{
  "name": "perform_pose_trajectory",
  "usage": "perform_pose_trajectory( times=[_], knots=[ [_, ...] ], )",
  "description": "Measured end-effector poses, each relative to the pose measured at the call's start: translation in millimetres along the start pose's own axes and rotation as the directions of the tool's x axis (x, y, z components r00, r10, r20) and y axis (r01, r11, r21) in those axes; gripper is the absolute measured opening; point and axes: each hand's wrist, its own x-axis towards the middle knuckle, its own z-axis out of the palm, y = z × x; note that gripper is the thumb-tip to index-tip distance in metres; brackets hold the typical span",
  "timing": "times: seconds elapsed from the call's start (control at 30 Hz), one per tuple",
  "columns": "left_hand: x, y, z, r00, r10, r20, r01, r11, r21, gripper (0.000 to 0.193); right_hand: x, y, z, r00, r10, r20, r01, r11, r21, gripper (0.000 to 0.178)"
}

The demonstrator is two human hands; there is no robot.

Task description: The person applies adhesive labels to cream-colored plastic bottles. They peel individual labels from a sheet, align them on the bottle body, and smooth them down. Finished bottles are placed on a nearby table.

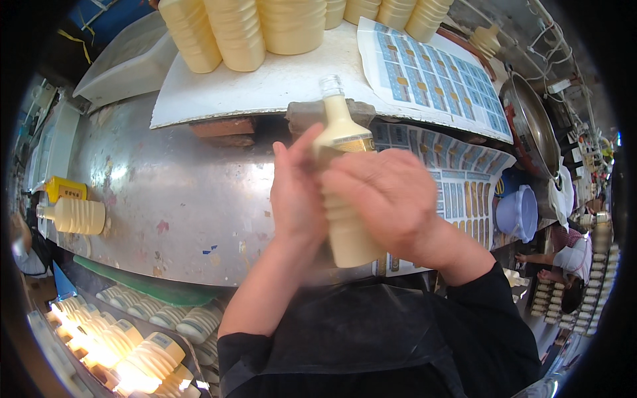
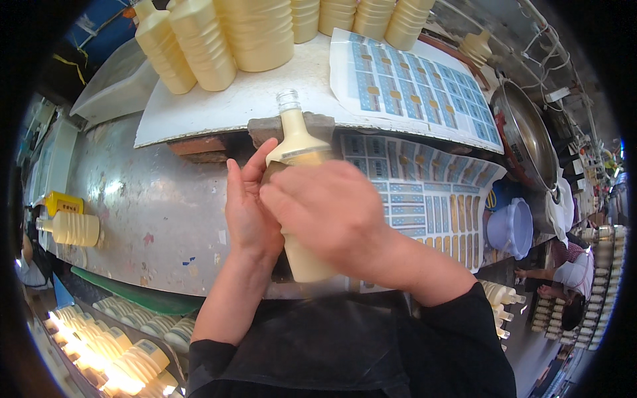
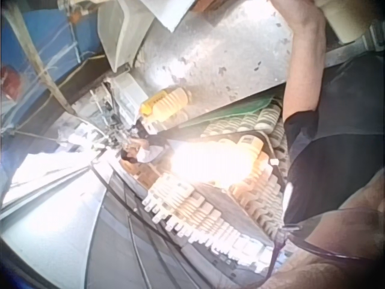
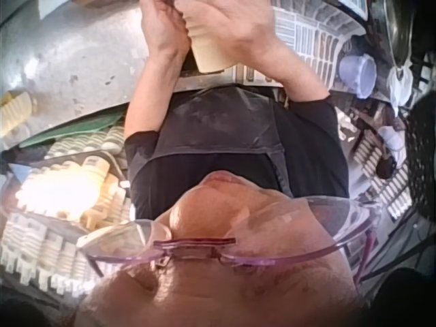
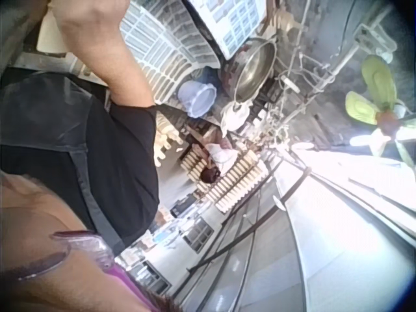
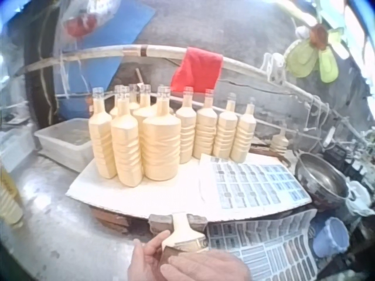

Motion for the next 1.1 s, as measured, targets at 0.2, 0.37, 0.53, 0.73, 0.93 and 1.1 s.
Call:
perform_pose_trajectory(
  times=[0.2, 0.37, 0.53, 0.73, 0.93, 1.1],
  knots=[
    [-1.1, 1.2, 1.3, 1.000, 0.001, 0.028, 0.001, 0.998, -0.055, 0.070, 8.1, -1.0, -3.5, 0.881, 0.470, 0.052, -0.470, 0.859, 0.204, 0.023],
    [-4.0, 4.0, 10.2, 0.999, -0.009, -0.044, 0.009, 1.000, 0.001, 0.074, 26.8, 16.7, 15.3, 0.712, 0.689, 0.135, -0.660, 0.591, 0.465, 0.036],
    [-3.7, 2.8, 4.2, 1.000, 0.015, 0.020, -0.015, 1.000, -0.004, 0.071, 16.6, 18.7, 29.1, 0.740, 0.667, 0.092, -0.671, 0.719, 0.183, 0.034],
    [-5.7, 1.7, 11.8, 1.000, 0.012, 0.004, -0.012, 1.000, 0.002, 0.070, 1.8, 37.6, 15.4, 0.692, 0.718, 0.072, -0.699, 0.642, 0.317, 0.033],
    [-6.9, 0.0, 14.7, 0.997, 0.064, -0.036, -0.060, 0.992, 0.112, 0.073, 23.8, 19.1, 29.6, 0.794, 0.596, 0.121, -0.605, 0.754, 0.256, 0.033],
    [-11.6, 1.4, 15.4, 0.993, 0.114, 0.019, -0.113, 0.935, 0.335, 0.072, 4.8, 38.7, 23.7, 0.692, 0.711, 0.126, -0.712, 0.644, 0.279, 0.034]
  ],
)
